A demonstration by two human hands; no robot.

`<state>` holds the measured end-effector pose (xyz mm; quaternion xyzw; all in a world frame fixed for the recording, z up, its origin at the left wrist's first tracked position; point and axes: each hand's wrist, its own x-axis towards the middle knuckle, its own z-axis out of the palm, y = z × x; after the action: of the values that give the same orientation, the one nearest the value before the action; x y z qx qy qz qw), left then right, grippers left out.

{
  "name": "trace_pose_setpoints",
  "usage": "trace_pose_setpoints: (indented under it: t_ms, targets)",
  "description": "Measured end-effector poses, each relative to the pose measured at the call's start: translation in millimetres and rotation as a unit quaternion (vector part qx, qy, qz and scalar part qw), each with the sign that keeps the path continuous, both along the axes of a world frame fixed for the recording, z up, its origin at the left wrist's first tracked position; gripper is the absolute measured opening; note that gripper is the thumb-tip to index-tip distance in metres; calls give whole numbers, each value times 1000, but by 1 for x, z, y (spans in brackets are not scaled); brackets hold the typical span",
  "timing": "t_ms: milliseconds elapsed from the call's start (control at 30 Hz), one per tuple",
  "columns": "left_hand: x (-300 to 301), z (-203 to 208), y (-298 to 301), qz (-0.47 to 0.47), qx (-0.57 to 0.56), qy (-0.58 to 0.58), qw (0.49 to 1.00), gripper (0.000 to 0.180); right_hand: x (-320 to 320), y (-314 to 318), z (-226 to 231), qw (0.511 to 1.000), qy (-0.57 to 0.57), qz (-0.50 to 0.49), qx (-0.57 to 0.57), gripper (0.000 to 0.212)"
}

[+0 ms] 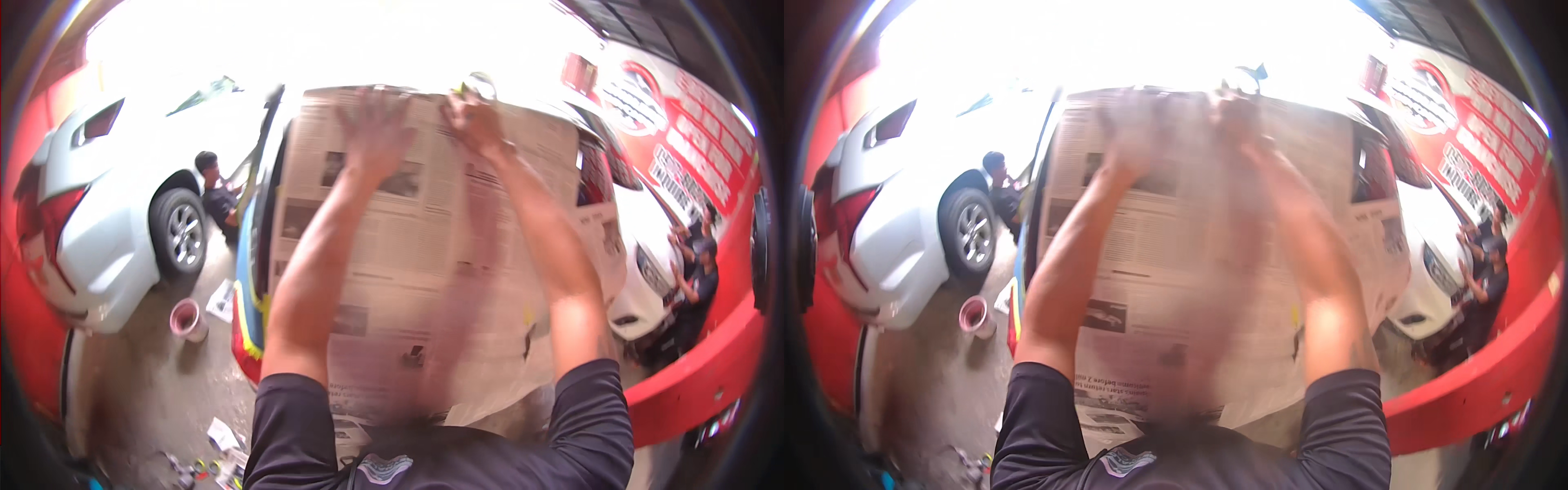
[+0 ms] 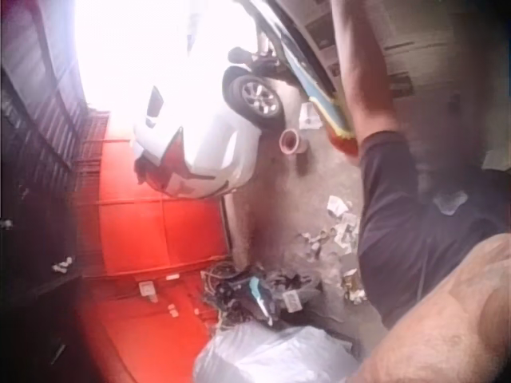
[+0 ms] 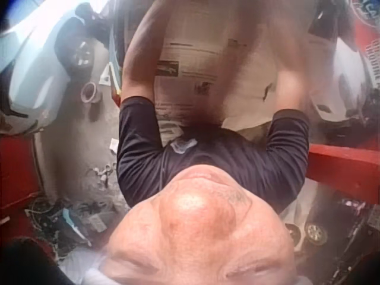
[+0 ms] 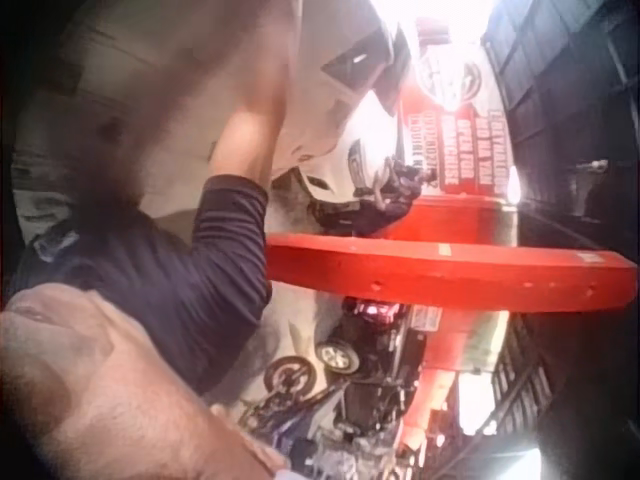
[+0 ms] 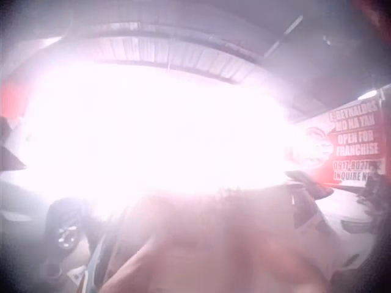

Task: The person tapes newspaper sheets to the rear of a teal car using green masking tape. They smooth the paper, tear tape, and secure multiple sheets over the trunk and rear window area.

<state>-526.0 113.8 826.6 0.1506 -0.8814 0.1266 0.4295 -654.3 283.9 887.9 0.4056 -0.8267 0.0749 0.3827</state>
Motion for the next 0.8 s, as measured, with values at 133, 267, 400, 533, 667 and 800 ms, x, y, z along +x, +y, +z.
trace_pose_setpoints:
  t_ms: [133,267,400,533,667,800]
  targets:
    - [-3,-2,-16,-38,44,38,998,61,34,9,-41,989,133,26,-61,55]
    - [-17,10,-20,-2,-42,-26,999,49,43,41,-66,983,162,59,-65,57]
    - [-14,19,-39,4,-102,-26,994,37,29,42,-68,981,139,94,-95,51]
    - [-4,4,-54,55,-226,-57,971,29,-9,6,-89,973,70,174,-135,46]
    - [-2,-33,21,-65,-1,28,998,43,2,56,-72,995,34,91,-23,38]
    - [5,-57,26,-140,136,140,971,57,0,37,-60,968,236,84,-13,43]
